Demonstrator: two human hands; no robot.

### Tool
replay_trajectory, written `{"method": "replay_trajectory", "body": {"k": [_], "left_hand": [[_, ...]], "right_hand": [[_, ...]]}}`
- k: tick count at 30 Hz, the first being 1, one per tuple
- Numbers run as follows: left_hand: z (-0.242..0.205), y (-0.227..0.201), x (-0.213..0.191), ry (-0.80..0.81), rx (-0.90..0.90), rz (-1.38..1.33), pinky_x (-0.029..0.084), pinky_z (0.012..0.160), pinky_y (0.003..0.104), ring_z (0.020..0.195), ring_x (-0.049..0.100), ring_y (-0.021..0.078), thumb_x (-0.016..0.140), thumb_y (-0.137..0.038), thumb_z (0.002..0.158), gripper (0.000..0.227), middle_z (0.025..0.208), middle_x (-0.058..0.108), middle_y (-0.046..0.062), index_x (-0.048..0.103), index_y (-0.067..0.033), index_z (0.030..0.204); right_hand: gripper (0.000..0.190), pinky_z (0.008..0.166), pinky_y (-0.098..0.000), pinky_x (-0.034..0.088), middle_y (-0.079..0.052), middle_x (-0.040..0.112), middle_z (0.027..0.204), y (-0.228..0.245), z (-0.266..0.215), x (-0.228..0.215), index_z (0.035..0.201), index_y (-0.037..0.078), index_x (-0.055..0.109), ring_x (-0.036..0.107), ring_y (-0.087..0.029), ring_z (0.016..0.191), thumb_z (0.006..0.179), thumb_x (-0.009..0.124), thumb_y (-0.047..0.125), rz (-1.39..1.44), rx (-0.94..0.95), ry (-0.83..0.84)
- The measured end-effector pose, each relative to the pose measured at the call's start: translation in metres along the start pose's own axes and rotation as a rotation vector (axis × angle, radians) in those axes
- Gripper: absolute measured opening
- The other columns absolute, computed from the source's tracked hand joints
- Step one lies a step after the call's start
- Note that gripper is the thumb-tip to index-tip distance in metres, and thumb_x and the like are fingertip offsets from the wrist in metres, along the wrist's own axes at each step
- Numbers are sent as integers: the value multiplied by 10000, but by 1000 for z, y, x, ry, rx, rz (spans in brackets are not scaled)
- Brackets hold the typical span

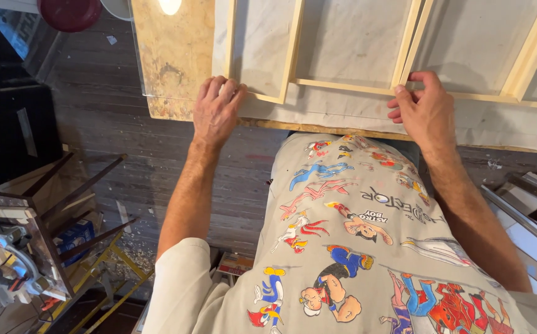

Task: Collecting wooden frames from the floor and saw area and arranging them on a workbench.

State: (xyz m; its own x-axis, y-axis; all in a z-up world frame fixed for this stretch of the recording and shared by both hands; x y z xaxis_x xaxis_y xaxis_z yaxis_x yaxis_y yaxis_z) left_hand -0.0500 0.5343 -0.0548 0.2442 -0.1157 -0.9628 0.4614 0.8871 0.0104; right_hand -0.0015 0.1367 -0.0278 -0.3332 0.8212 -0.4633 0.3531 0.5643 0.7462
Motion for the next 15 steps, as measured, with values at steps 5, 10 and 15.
{"method": "replay_trajectory", "body": {"k": [5,10,15], "left_hand": [[5,-6,-3,-2,-20,-39,495,1003,384,1007,611,238,635,-94,1008,63,943,556,48,685,-125,1031],[4,-9,-3,0,-52,-30,506,1000,392,986,618,233,646,-83,998,83,933,558,44,699,-136,1033],[12,-12,-21,0,-43,-12,534,903,402,939,611,250,691,-23,969,106,963,576,66,696,-109,1031]], "right_hand": [[324,665,-367,605,-225,736,897,1,2,0,1332,-127,498,730,-302,691,1129,561,118,-2,-5,-15],[321,676,-375,604,-225,739,902,2,2,0,1335,-123,508,730,-309,691,1138,567,123,-40,2,-12],[278,640,-334,595,-149,757,879,7,4,1,1281,-49,523,729,-245,642,1108,564,165,-74,91,-31]]}}
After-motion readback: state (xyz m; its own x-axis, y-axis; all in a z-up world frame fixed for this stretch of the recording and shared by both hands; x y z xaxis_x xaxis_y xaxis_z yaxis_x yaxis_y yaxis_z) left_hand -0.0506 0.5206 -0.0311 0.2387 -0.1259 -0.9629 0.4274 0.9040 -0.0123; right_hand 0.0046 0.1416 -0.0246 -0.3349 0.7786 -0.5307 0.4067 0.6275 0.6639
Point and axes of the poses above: each hand's wrist, its own z-axis towards the middle knuckle, its own x-axis out of the palm, y = z × x, the point moved 4 cm from there along z, towards the middle knuckle
